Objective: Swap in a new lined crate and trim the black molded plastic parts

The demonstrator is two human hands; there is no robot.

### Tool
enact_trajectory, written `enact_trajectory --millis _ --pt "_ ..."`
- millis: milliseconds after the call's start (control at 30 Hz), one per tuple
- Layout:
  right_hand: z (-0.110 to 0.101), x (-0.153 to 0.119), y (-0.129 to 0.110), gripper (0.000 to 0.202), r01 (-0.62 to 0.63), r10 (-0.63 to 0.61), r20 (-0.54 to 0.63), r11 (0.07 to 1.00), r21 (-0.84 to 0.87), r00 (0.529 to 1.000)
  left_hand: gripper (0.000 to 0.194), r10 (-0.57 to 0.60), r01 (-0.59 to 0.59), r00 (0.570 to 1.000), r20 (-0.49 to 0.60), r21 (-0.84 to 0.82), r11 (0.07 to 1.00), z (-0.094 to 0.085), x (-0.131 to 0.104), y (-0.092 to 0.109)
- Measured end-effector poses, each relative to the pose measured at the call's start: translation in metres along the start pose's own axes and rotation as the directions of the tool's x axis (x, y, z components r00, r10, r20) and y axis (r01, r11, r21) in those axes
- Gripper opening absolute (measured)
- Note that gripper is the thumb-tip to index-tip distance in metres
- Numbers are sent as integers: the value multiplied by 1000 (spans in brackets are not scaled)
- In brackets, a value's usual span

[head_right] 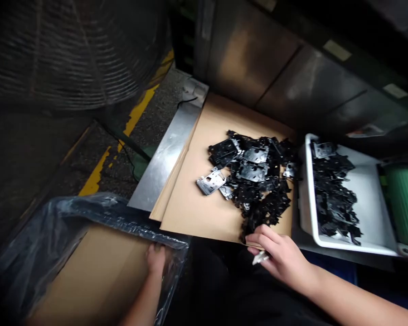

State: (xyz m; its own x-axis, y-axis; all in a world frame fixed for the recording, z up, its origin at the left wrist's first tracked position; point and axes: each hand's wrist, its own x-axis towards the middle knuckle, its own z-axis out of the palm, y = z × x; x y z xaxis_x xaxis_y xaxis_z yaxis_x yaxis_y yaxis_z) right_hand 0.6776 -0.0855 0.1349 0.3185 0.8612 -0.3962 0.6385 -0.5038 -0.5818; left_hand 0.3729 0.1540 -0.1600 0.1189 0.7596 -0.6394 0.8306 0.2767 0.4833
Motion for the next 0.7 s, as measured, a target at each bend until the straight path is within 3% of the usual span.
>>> enact_trajectory --millis 133,233,300,400,533,600,700 --pt "4 1 33 45 -77 62 -59 951 -298 996 27 -84 69 990 -116 -129 989 -32 -51 2" --pt "9 12 41 43 -73 46 -96 952 -298 994 38 -49 23 995 -90 -263 964 -44 -102 22" --pt "7 18 40 36 -69 38 -126 965 -252 991 44 17 -23 1000 -21 -362 932 -42 -133 49" --pt "2 20 38 24 -86 57 -208 987 -133 977 44 188 -96 965 181 -420 902 -26 -171 109" --pt "-4 15 44 23 -36 105 -329 977 209 938 39 399 -200 773 494 -407 891 11 -206 189" --pt "-9 13 47 24 26 105 -377 945 326 920 45 435 -243 731 526 -394 886 30 -213 216" --pt "-23 12 51 16 105 106 -440 897 429 892 50 448 -276 736 508 -379 883 48 -212 237"
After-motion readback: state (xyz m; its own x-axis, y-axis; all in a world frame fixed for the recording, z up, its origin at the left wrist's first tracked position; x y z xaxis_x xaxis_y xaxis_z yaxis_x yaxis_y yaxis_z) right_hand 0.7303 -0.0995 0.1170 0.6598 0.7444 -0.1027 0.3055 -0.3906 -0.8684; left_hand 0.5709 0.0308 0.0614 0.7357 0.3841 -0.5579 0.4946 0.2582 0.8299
